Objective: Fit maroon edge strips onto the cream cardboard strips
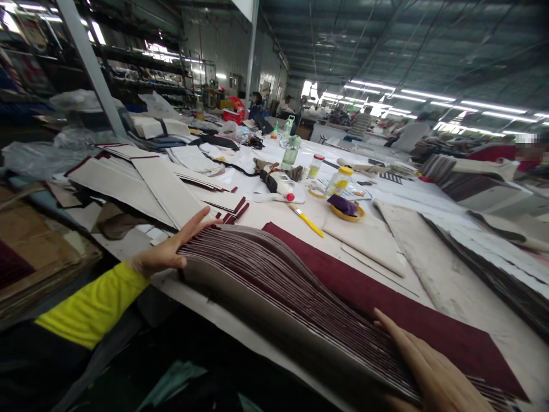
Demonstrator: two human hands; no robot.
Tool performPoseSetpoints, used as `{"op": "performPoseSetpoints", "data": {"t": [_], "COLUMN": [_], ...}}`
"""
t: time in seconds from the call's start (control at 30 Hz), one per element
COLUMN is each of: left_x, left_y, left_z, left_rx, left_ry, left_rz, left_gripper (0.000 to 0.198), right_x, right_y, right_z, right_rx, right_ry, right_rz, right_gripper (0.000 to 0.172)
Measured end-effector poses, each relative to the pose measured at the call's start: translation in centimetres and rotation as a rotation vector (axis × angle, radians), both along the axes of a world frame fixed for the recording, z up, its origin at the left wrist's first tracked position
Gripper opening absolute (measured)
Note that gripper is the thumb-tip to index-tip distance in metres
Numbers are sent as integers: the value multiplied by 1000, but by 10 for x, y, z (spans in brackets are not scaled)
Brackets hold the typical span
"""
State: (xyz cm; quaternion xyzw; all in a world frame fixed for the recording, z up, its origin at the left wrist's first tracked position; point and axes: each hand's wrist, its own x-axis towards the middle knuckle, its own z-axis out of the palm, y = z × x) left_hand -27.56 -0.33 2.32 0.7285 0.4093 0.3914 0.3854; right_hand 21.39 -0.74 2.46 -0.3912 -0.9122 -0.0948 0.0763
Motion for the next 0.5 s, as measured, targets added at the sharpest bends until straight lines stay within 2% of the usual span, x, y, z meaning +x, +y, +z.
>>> {"op": "performPoseSetpoints", "data": {"t": [0.07, 0.13, 0.3, 0.37, 0.5], "left_x": [6, 1, -16, -8, 26], "left_y": [-6, -12, -15, -6, 21], "left_z": [-3, 2, 30, 44, 68], "left_rx": [-9, -23, 8, 59, 137], "left_ry": [-16, 79, 526, 690, 850], "left_rz": [-32, -84, -128, -144, -218], "left_gripper": [105, 107, 105, 105, 104], "right_x": [-7, -9, -6, -14, -37], "right_y": [1, 2, 4, 2, -2], "right_z": [6, 11, 15, 16, 21], "right_rx": [0, 6, 17, 2, -60], "right_ry": [-19, -31, -42, -38, -48], "right_rz": [-10, -8, 51, 51, -8], "right_gripper": [87, 91, 93, 92, 89]}}
